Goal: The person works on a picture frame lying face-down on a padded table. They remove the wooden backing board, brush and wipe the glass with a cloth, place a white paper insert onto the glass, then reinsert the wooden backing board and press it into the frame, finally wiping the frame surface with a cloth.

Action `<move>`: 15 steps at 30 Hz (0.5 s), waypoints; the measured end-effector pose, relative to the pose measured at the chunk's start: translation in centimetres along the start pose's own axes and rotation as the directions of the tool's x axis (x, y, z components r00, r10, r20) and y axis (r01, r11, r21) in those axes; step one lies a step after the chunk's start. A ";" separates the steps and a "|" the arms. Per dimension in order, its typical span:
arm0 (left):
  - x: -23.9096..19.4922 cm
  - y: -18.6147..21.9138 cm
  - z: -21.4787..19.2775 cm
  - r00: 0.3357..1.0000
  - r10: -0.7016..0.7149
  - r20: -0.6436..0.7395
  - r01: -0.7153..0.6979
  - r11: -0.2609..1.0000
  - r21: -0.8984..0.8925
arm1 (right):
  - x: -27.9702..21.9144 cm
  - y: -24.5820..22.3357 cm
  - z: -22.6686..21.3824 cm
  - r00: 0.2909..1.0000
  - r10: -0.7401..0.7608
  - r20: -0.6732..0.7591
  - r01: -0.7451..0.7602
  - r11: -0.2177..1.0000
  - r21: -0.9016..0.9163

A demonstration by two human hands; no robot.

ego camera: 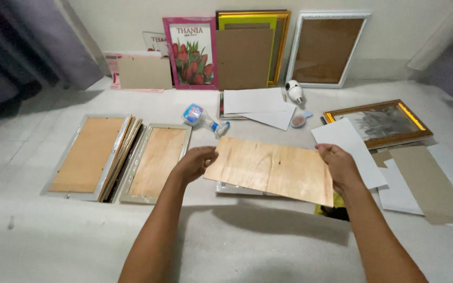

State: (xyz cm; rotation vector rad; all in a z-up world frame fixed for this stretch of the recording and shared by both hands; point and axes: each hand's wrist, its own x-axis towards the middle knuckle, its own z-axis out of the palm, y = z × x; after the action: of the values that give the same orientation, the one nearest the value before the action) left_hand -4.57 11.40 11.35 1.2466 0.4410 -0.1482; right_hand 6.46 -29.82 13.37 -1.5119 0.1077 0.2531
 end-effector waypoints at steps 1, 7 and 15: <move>0.1 0.4 0.3 1.000 0.005 0.008 -0.005 1.000 0.008 | 0.3 0.3 0.0 1.000 -0.007 -0.007 0.007 1.000 0.007; 0.4 -1.7 0.4 0.985 0.172 -0.030 -0.171 0.985 0.032 | -1.1 1.0 0.0 0.986 0.128 0.108 -0.134 0.990 0.050; -2.3 -0.2 3.6 0.596 0.786 -0.163 -0.739 0.617 0.270 | -3.8 -1.7 2.5 0.750 -0.655 0.091 0.616 0.641 -0.459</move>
State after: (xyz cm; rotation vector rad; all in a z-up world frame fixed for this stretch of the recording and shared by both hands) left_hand -5.85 7.68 13.02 1.5439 0.0750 0.7627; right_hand 3.01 -27.74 16.07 -1.9393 -0.4622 -0.3967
